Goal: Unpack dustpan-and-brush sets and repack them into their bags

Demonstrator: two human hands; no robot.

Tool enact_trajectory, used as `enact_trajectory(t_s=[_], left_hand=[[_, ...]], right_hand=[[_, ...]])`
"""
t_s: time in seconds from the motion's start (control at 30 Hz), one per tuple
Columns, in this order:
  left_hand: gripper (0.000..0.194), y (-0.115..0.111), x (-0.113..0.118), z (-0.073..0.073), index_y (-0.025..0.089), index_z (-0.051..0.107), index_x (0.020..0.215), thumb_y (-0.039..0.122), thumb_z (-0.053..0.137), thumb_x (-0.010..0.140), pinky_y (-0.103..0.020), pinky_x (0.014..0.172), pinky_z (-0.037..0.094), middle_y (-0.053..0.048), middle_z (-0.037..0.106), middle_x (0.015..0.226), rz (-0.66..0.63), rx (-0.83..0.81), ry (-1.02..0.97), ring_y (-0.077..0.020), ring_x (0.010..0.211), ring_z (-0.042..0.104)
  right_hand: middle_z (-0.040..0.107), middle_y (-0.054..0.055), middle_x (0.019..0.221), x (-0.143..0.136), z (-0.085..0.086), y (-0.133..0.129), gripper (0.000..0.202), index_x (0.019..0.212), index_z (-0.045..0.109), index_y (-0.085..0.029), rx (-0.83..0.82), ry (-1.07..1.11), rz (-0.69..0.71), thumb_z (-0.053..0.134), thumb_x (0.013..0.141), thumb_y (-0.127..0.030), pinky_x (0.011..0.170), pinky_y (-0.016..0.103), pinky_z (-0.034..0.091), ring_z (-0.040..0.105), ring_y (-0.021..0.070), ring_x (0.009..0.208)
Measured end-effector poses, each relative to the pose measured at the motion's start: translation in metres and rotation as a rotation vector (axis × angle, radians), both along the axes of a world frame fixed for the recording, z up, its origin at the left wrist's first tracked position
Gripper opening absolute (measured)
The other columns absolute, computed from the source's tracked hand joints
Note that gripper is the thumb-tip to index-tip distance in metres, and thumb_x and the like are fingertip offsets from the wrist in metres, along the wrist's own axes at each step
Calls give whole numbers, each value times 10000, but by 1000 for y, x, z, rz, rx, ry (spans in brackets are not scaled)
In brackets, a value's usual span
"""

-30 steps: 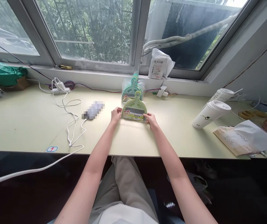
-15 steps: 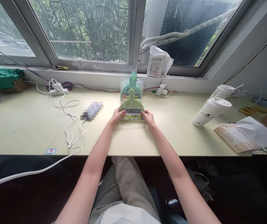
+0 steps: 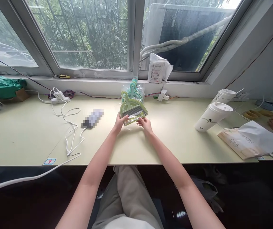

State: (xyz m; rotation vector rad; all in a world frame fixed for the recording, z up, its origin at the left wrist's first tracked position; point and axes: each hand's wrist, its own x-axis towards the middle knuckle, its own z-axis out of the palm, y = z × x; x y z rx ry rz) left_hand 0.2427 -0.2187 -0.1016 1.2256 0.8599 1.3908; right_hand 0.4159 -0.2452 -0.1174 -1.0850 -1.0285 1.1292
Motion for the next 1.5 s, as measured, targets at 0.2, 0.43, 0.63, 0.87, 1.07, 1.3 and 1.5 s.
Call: enact_trajectory(t_s=[0.2,0.43,0.63,0.87,1.07,1.3,1.5], left_hand=[[535,-2,-6,8,232,559,1236,578,579,827,-393,848,548,-93,664,1179,-222,-64,-2,-246,1054,650],[442,16,-24,-5,143,678,1016,463,748,719,-337,807,539,-94,725,970,15,-162,-58,-191,864,681],[229,25,-43,2,104,660,1008,265,604,856,-340,854,541,-150,715,1028,173,-155,-191,-194,911,698],[470,22,-108,19,56,307,1392,137,349,931,-415,1088,377,-259,435,1415,1130,-147,-16,-241,1315,478],[743,-12,-94,30,142,256,1455,323,633,841,-501,1193,-23,-200,49,1598,1399,181,469,-289,1493,-34],[543,-7,0,14,168,438,1350,526,395,943,-455,956,486,-171,596,1285,-26,-124,196,-276,1148,595],[466,3,0,-3,192,541,1263,480,497,899,-329,774,543,-101,661,1172,82,-244,54,-230,994,647]], right_hand=[[707,31,948,15,2,5,324,938,565,-210,-24,298,-10,783,722,-316,895,305,560,687,160,922],[730,19,874,19,1,5,461,1005,579,-222,-11,298,84,846,634,-279,836,348,597,705,179,826],[741,58,858,29,10,2,405,999,646,-161,-10,264,168,829,641,-208,799,355,609,712,190,757],[732,43,914,53,11,7,273,921,633,-166,-10,426,-52,756,683,-110,838,314,602,709,174,845],[723,11,834,48,4,9,253,902,614,-172,-112,461,-139,712,702,-53,759,268,613,708,147,769],[738,24,841,26,8,4,237,957,609,-164,-19,414,36,689,756,-68,738,253,611,720,137,742],[699,78,614,41,15,7,130,828,602,-113,-293,100,-1,574,903,-215,428,224,526,670,171,476]])
